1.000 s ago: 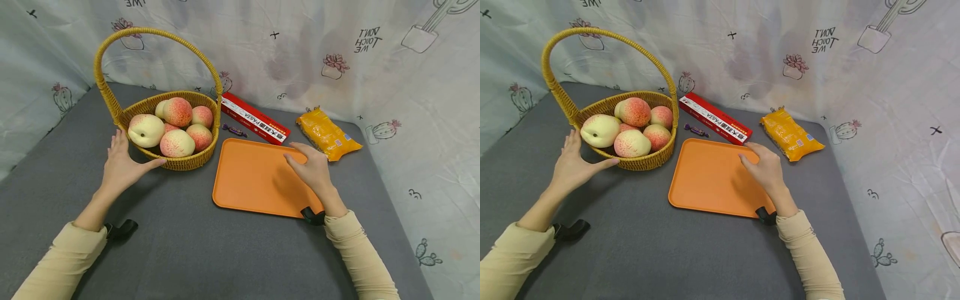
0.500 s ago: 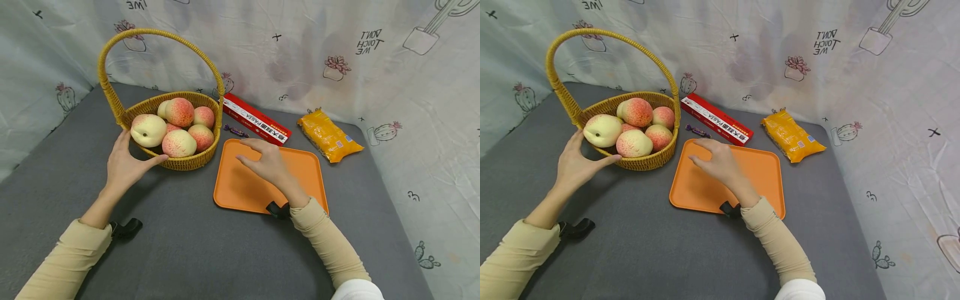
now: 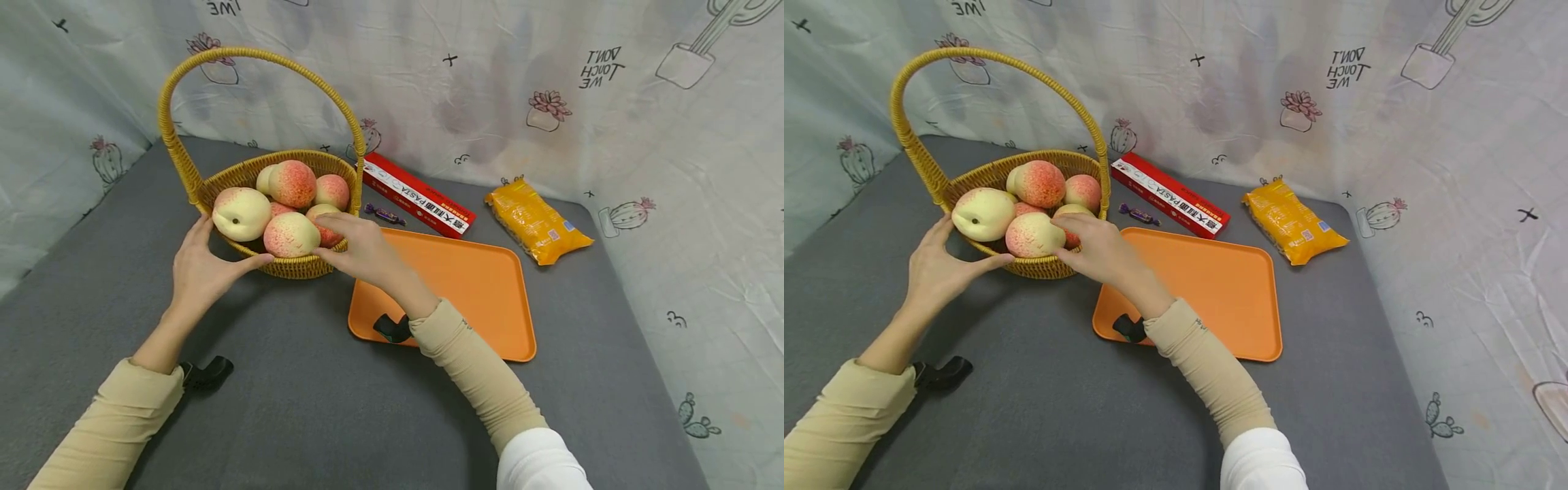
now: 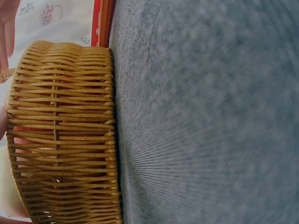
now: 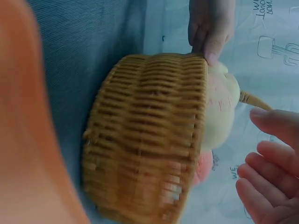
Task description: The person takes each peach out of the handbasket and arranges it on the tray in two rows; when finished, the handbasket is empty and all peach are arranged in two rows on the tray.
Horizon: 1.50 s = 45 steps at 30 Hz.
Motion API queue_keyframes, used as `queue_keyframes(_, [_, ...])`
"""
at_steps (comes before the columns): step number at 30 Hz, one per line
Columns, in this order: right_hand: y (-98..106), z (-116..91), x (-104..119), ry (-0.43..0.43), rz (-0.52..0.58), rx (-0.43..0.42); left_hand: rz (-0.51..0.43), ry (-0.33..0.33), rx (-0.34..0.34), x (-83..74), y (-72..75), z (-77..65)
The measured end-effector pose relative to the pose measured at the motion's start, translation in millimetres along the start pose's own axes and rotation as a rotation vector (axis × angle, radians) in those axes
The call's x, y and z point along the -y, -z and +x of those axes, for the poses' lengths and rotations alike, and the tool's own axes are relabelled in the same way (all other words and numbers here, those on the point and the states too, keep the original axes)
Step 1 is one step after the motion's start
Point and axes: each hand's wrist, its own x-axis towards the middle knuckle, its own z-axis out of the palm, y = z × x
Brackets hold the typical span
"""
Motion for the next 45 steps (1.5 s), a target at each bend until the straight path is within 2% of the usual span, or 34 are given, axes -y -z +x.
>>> queue_keyframes(5, [-6.6,23.2,5.3,-0.065,-0.05,0.204,0.002,0.003,0.007,-1.3,0.4,-1.1])
queue_keyframes(8, [-9.2,35.7,7.8,-0.07,-0.092,0.306,0.005,0.013,0.015,-1.4,0.9,-0.7])
queue_keyframes(15, [-16.2,62.7,13.1,-0.066,-0.264,0.449,0.006,0.014,0.007,-2.0,2.3,0.1])
queue_keyframes(17, [-17.2,67.9,13.9,-0.078,-0.293,0.501,0.003,0.013,0.005,-2.2,2.5,0.1])
queue_keyframes(20, [-17.1,72.5,13.2,-0.064,-0.277,0.534,0.0,0.008,0.002,-2.4,2.6,0.1])
queue_keyframes(26, [-10.1,70.4,8.0,-0.057,-0.16,0.454,0.002,0.012,0.007,-3.3,2.9,-0.6])
queue_keyframes(34, [0.5,58.0,1.4,-0.087,-0.096,0.311,0.005,0.01,0.003,-4.3,3.8,0.4])
queue_keyframes(42, [-1.6,44.1,-9.8,-0.129,-0.016,0.187,0.002,0.006,0.002,-4.3,3.2,0.4])
queue_keyframes(45, [-5.4,38.0,-14.4,-0.124,0.019,0.117,0.003,0.006,0.002,-3.6,2.8,-0.3])
